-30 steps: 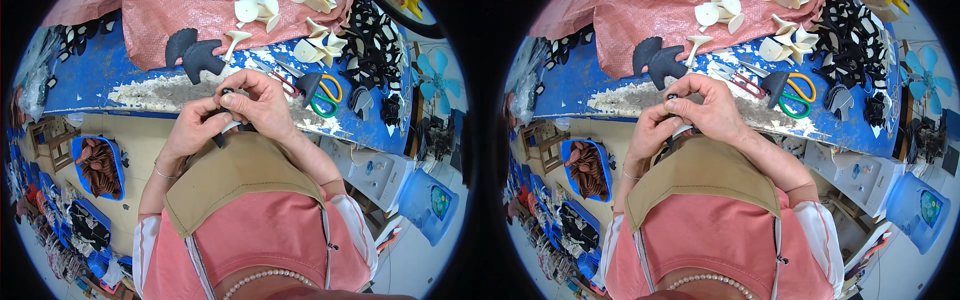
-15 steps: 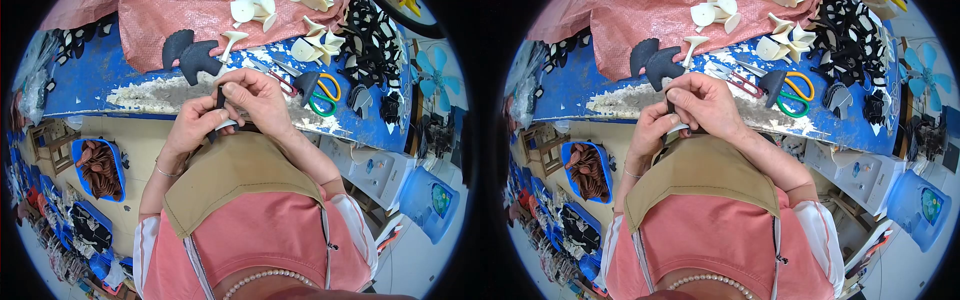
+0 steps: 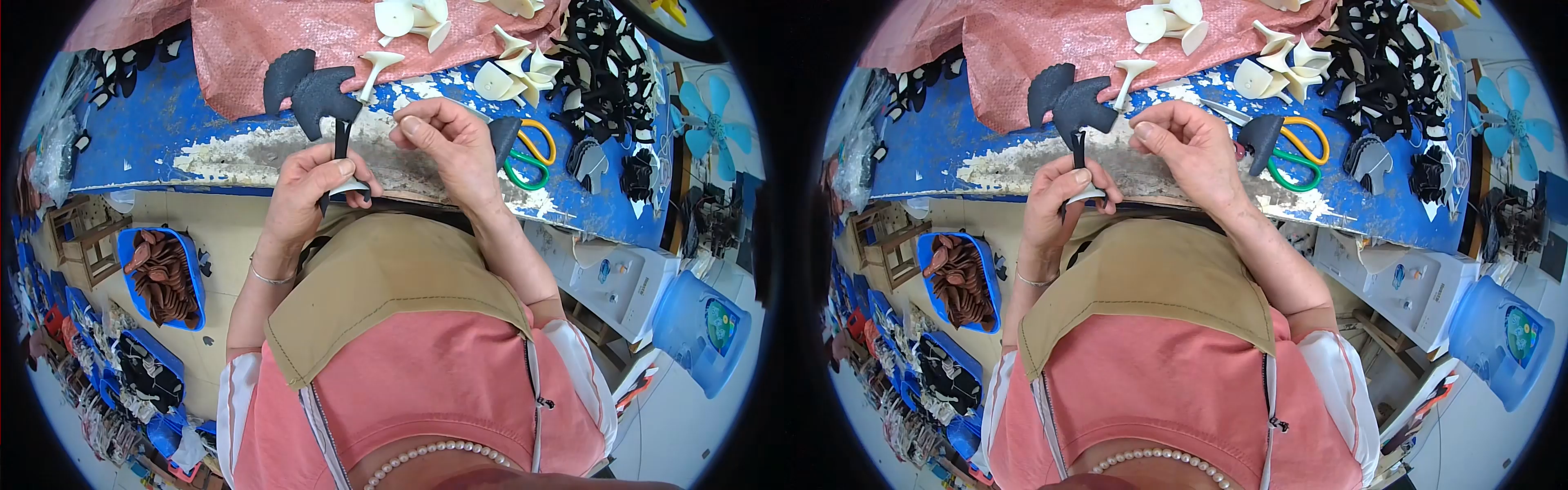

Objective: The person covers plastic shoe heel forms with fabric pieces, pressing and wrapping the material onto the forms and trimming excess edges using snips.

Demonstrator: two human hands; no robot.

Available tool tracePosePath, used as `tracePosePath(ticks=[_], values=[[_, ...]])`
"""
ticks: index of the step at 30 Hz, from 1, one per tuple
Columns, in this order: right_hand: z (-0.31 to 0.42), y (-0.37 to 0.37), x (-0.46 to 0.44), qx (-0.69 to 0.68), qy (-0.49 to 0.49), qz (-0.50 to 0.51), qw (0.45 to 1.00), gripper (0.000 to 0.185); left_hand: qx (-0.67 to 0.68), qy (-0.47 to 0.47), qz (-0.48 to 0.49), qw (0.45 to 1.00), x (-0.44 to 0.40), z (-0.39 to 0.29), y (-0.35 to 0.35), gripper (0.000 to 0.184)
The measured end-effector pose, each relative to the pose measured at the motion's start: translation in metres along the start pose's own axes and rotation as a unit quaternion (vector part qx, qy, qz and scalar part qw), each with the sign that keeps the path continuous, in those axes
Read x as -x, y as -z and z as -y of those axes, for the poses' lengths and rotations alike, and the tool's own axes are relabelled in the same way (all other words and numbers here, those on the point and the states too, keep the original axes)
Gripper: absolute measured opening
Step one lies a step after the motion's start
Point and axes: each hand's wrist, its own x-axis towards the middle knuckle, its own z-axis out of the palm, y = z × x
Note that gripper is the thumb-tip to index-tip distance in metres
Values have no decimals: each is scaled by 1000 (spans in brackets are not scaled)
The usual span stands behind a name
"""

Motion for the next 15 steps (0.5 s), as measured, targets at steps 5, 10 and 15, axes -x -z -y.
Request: tracePosePath(ticks=[5,10,15], values=[[3,17,-2,132,19,-34,990,14,0,-1,4,1000,0,0,2,19],[0,29,-3,334,43,-61,940,18,-1,-12,5,1000,-2,1,0,19],[-8,36,-2,456,71,-74,884,22,-5,-18,2,1000,-2,0,-1,19]])
